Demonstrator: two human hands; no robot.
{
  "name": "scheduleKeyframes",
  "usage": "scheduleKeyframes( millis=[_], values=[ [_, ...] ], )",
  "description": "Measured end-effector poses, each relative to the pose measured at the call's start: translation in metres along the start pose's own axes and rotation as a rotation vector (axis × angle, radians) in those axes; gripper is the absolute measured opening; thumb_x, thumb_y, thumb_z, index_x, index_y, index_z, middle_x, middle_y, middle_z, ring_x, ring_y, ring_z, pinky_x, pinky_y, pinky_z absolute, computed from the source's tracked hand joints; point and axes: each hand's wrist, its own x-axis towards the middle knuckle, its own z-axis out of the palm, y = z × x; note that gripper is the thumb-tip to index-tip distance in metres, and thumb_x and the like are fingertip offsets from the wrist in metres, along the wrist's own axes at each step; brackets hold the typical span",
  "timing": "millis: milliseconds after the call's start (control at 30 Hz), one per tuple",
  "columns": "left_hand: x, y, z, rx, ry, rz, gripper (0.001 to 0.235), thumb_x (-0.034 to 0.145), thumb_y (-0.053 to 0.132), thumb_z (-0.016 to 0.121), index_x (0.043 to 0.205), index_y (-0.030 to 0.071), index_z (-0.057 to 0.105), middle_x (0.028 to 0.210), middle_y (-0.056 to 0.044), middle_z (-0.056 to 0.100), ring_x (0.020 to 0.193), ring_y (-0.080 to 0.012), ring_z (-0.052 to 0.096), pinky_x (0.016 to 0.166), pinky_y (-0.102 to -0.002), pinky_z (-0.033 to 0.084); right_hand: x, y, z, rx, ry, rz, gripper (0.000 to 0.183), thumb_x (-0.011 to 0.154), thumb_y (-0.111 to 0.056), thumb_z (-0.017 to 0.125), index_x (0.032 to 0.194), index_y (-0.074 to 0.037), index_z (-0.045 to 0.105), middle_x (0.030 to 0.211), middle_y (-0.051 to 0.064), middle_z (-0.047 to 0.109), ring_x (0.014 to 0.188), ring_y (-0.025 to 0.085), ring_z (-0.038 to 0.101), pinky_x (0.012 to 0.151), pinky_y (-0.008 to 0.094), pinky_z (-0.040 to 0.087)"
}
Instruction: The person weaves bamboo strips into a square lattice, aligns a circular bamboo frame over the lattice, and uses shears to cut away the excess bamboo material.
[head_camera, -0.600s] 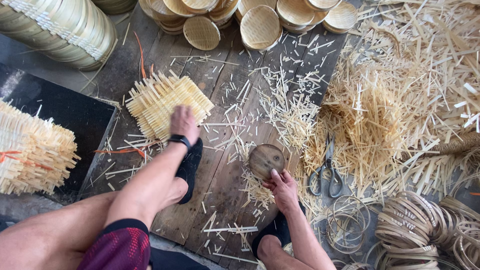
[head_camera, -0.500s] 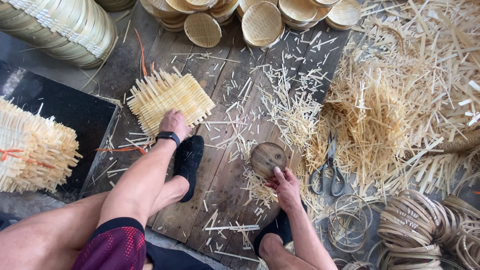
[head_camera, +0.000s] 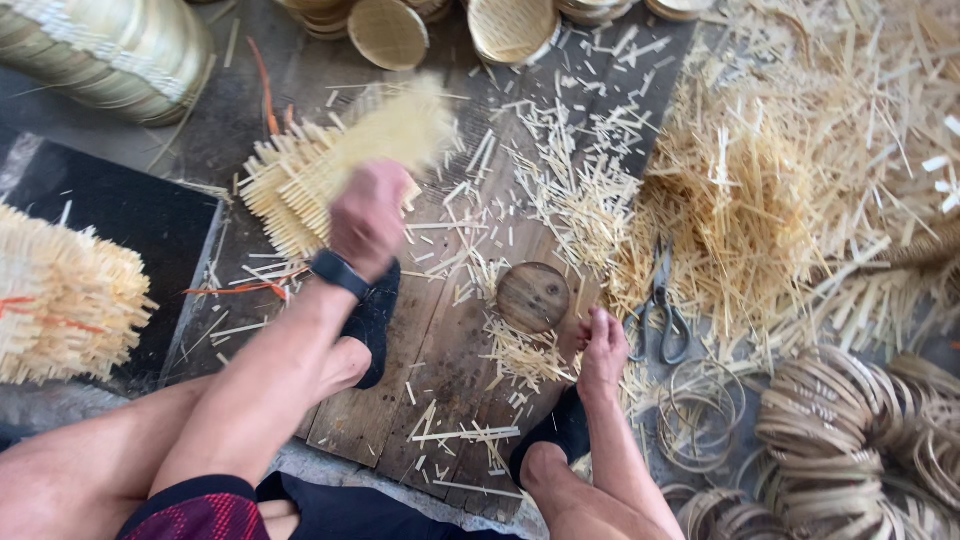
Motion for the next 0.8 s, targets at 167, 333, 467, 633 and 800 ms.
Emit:
scheduleKeyframes(
  millis=[167,333,467,633,800],
  values=[
    [-0.063,0.149,0.042,-0.362,-0.551,0.329,0.013,0.095,0.004,0.056,0.106,0.004,0.063,0.107,-0.014,0.068,0.105,-0.0256,0.065,0.095,-0.038,0.056,-0.002,-0.031,0.002,0.384,-0.253,0.218,0.035,0.091,-0.026,0.068,0.115,-0.001,0.065,0.099,0.008,0.073,0.085,0.018,0.072,0.075,0.036,0.062],
    [-0.095,0.164,0.058,-0.283,-0.568,0.283,0.025,0.092,0.020,0.062,0.110,0.003,0.065,0.118,-0.017,0.069,0.114,-0.0282,0.064,0.103,-0.043,0.051,-0.006,-0.044,0.015,-0.098,-0.194,0.127,0.036,0.084,-0.016,0.079,0.115,-0.002,0.068,0.102,0.009,0.076,0.086,0.015,0.073,0.079,0.033,0.063],
    [-0.086,0.134,0.085,-0.215,-0.493,-0.637,0.043,0.079,0.019,0.081,0.112,-0.003,0.064,0.108,-0.019,0.069,0.100,-0.0267,0.064,0.089,-0.041,0.053,0.000,-0.046,0.030,-0.375,-0.123,0.106,0.034,0.083,-0.020,0.081,0.110,-0.001,0.070,0.094,0.011,0.076,0.077,0.015,0.070,0.071,0.030,0.062],
    [-0.082,0.090,0.115,-0.916,-0.648,-1.288,0.030,0.080,0.006,0.083,0.106,-0.002,0.070,0.097,-0.011,0.076,0.082,-0.0147,0.072,0.077,-0.028,0.061,0.005,-0.053,0.031,-0.468,-0.073,0.037,0.037,0.082,-0.021,0.083,0.109,-0.001,0.068,0.091,0.009,0.077,0.075,0.013,0.071,0.067,0.028,0.061],
    [-0.097,0.089,0.122,-0.824,-0.611,-1.315,0.032,0.075,0.005,0.086,0.103,-0.003,0.073,0.093,-0.012,0.077,0.077,-0.0138,0.072,0.072,-0.026,0.060,0.003,-0.040,0.033,-0.478,-0.052,-0.023,0.036,0.086,-0.021,0.080,0.112,0.001,0.067,0.090,0.008,0.077,0.075,0.012,0.071,0.066,0.027,0.059]
  ],
)
